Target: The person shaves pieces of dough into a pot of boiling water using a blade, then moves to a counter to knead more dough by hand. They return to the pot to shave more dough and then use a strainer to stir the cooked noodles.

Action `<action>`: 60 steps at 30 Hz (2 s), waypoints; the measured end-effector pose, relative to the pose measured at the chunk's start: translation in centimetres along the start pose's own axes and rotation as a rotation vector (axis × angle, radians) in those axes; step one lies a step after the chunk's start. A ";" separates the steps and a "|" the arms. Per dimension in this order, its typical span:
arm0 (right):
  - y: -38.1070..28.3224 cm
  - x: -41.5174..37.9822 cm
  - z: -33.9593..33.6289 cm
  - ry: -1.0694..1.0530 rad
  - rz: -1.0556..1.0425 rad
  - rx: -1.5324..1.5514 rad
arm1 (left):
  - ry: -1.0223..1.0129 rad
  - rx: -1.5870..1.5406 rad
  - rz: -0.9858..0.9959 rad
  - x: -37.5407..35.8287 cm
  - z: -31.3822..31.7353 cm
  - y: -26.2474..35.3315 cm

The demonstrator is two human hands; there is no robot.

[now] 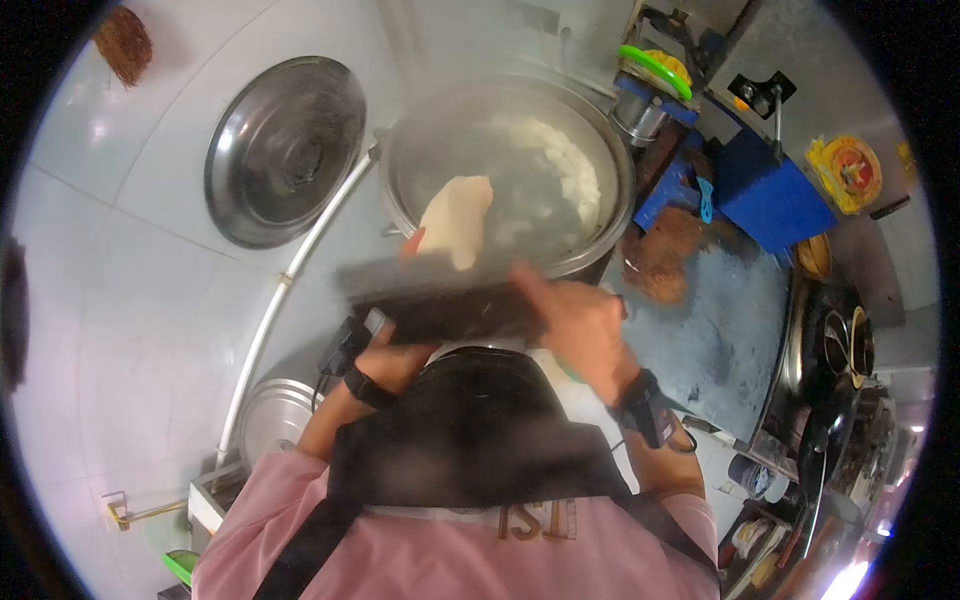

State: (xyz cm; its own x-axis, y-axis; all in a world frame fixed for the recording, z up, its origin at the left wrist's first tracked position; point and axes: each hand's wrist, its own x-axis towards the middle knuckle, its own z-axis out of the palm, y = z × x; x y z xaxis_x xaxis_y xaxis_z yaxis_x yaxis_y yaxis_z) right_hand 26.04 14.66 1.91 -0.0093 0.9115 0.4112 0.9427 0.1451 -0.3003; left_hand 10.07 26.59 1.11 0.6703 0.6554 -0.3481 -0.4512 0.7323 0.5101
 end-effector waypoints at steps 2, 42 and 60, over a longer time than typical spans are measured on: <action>2.5 -0.8 0.7 0.036 0.086 -0.063 | -0.467 -0.275 -0.085 0.9 -2.2 0.1; 5.8 4.0 3.1 0.082 0.239 0.100 | 0.041 -0.041 0.054 3.0 -2.2 1.6; 0.5 4.2 2.3 0.057 -0.027 0.319 | 0.088 -0.307 0.082 1.1 -0.6 0.3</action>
State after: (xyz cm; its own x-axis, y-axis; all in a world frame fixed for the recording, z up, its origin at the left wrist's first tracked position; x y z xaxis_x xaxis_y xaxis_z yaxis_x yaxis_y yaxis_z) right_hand 25.68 19.42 1.53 -0.0059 0.8838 0.4678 0.7901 0.2908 -0.5395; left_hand 10.27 27.66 0.41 0.5771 0.7179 -0.3894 -0.6669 0.6894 0.2828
